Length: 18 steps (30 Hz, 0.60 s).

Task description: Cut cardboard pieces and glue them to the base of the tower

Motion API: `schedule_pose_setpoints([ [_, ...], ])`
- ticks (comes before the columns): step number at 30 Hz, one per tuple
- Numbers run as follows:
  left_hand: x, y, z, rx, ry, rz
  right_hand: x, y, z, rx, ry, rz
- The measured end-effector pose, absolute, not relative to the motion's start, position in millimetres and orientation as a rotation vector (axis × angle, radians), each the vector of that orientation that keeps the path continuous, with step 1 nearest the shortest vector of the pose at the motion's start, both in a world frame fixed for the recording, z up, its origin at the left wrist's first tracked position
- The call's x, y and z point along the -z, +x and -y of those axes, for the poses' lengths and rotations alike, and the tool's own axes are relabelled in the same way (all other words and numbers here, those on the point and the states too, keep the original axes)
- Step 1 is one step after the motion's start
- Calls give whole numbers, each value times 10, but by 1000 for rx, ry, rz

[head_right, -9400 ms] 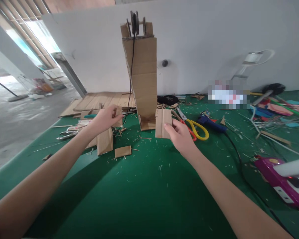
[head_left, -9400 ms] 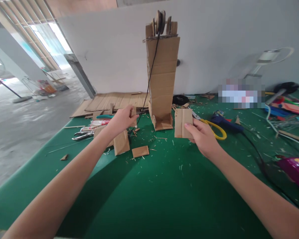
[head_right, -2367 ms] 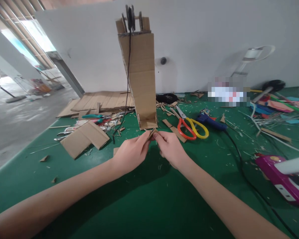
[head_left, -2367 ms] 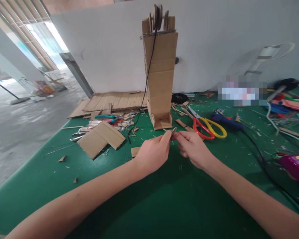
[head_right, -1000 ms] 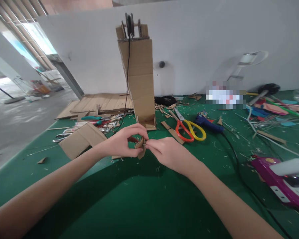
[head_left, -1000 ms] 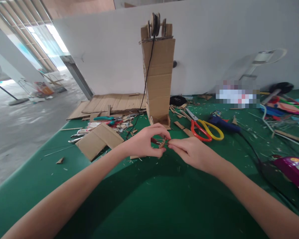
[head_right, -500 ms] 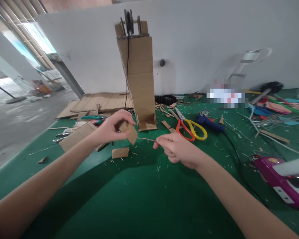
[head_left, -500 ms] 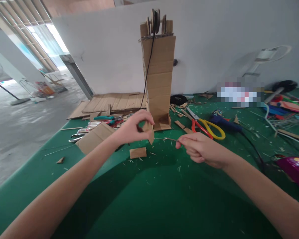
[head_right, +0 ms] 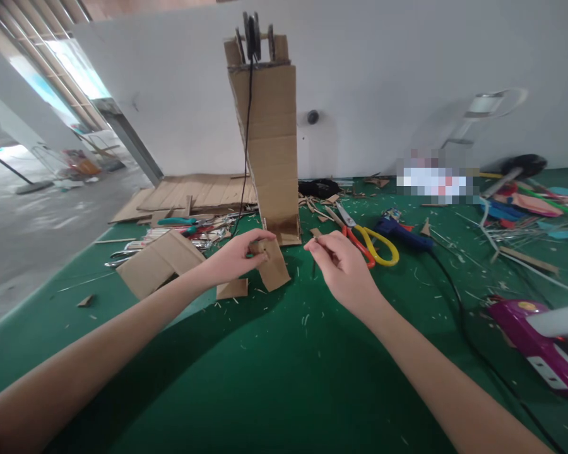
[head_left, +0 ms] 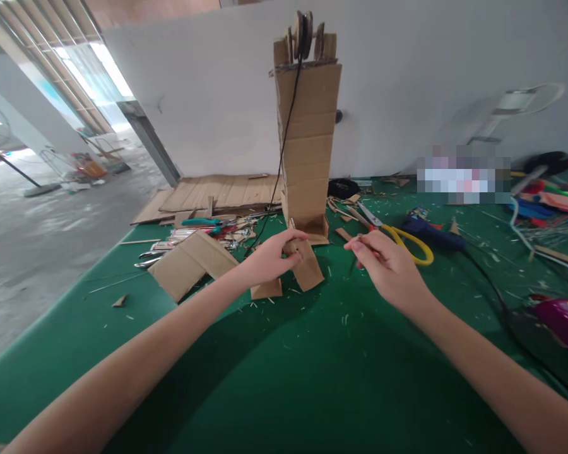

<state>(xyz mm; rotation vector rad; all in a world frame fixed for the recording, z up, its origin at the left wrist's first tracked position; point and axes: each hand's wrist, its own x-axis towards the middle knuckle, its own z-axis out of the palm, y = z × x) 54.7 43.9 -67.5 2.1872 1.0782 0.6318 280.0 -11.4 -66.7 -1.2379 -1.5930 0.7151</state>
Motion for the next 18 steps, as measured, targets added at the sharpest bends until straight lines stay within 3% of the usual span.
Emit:
schedule_pose_setpoints([
  [2,677,561,-424,-626,2149,-1054,652,2777,115,-807,-1130,1538],
  [9,680,677,-323,-588,1977,-1028,434,2502,127,-1574,-685,1124],
  [18,714,708,-313,-515,1730,-1086,668,2269,-68,-1607,-646,996],
])
